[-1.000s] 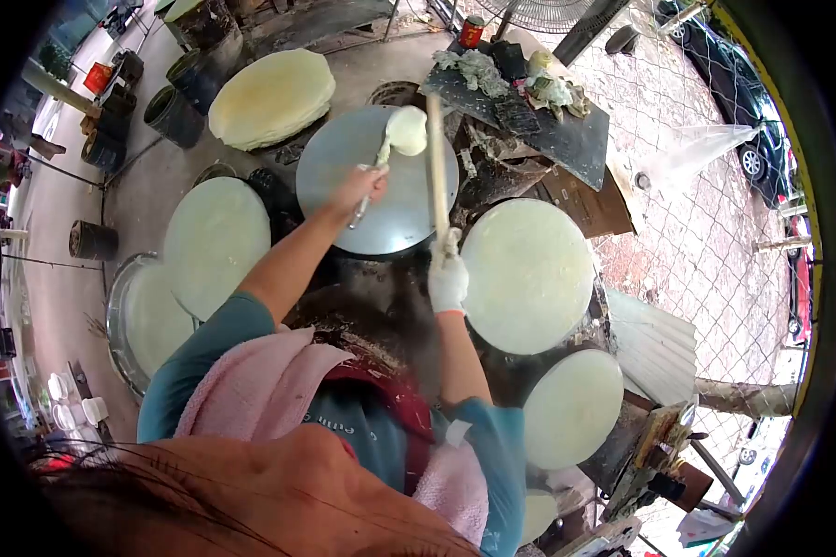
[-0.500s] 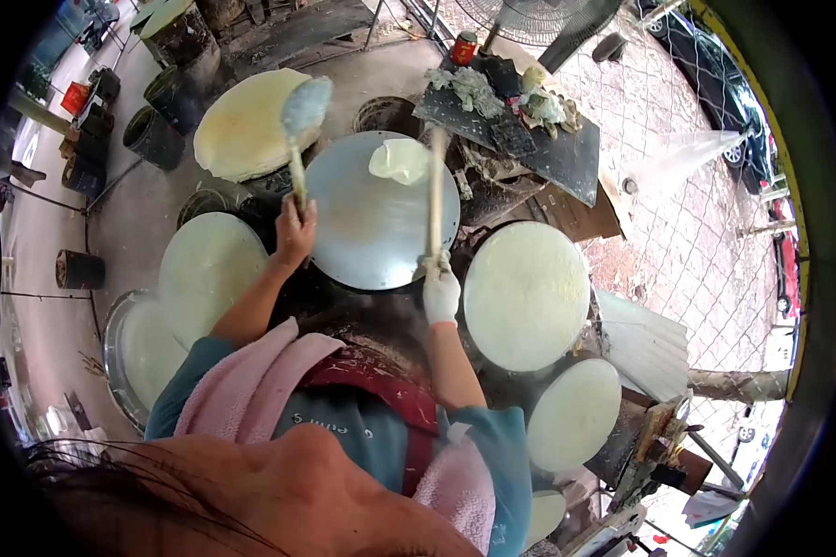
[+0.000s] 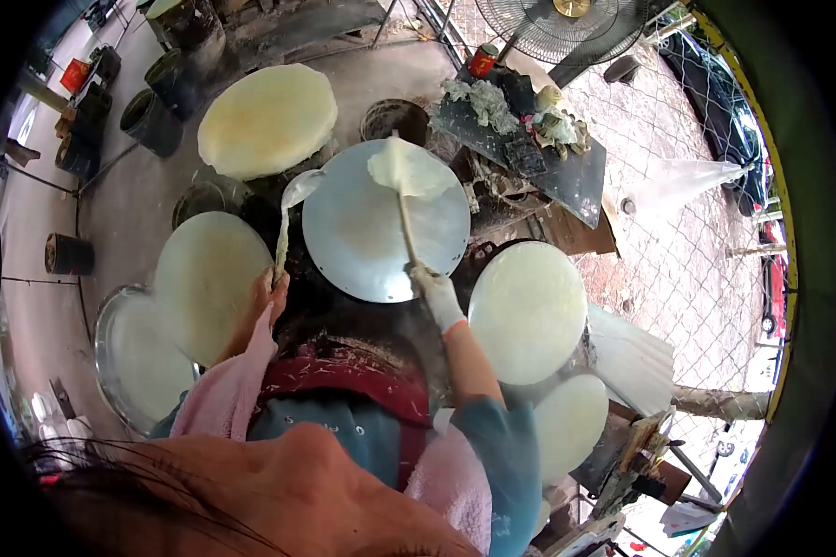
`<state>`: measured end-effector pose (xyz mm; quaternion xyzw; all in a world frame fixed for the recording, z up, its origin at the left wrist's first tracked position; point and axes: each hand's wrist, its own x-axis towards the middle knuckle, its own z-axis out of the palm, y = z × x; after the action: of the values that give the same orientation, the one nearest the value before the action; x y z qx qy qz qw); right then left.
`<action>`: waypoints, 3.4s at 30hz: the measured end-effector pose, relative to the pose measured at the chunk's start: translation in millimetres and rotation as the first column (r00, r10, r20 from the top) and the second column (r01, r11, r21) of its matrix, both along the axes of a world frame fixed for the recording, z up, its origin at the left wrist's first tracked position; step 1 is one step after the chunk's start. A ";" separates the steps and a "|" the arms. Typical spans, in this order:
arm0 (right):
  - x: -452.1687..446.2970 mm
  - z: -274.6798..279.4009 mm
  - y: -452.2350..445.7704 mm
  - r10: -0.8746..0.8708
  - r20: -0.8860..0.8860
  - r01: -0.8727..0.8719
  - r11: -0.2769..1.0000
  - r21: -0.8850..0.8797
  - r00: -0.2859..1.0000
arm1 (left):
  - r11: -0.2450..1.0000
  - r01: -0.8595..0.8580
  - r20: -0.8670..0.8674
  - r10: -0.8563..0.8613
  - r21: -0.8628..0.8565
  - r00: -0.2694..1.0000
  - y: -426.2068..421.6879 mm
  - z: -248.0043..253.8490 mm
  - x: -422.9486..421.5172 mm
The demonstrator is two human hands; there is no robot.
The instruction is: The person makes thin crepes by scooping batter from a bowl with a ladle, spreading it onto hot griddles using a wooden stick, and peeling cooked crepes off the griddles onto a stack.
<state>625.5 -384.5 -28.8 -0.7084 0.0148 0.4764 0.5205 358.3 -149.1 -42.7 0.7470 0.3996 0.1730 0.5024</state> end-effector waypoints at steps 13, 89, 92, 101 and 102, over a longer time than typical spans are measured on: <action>72.4 20.4 -13.9 0.325 0.069 -0.327 0.945 0.012 0.943 | 0.916 -0.341 0.065 0.361 -0.211 0.930 -54.9 -5.8 5.7; -159.9 -101.3 30.4 -0.362 0.199 0.364 0.931 0.033 0.910 | 0.774 -0.035 0.102 -0.038 0.632 0.994 -45.1 -43.1 -166.1; -176.1 -89.5 29.3 0.049 0.529 -0.017 0.998 -0.065 0.848 | 0.905 -0.029 0.084 -0.008 0.424 0.996 -52.4 -44.6 -159.8; -67.2 -76.9 -45.9 0.144 0.447 -0.026 0.965 -0.260 0.883 | 0.947 0.100 -0.155 -0.054 0.304 0.986 -98.4 -11.2 -108.2; -66.6 -58.9 -44.3 0.146 0.376 -0.058 0.970 -0.234 0.915 | 0.945 0.104 -0.171 -0.052 0.309 0.984 -106.2 -7.9 -102.5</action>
<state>558.9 -428.8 -87.7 -0.8416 -0.0742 0.3478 0.4065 255.8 -255.4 -50.5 0.8446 0.3758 0.1541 0.3489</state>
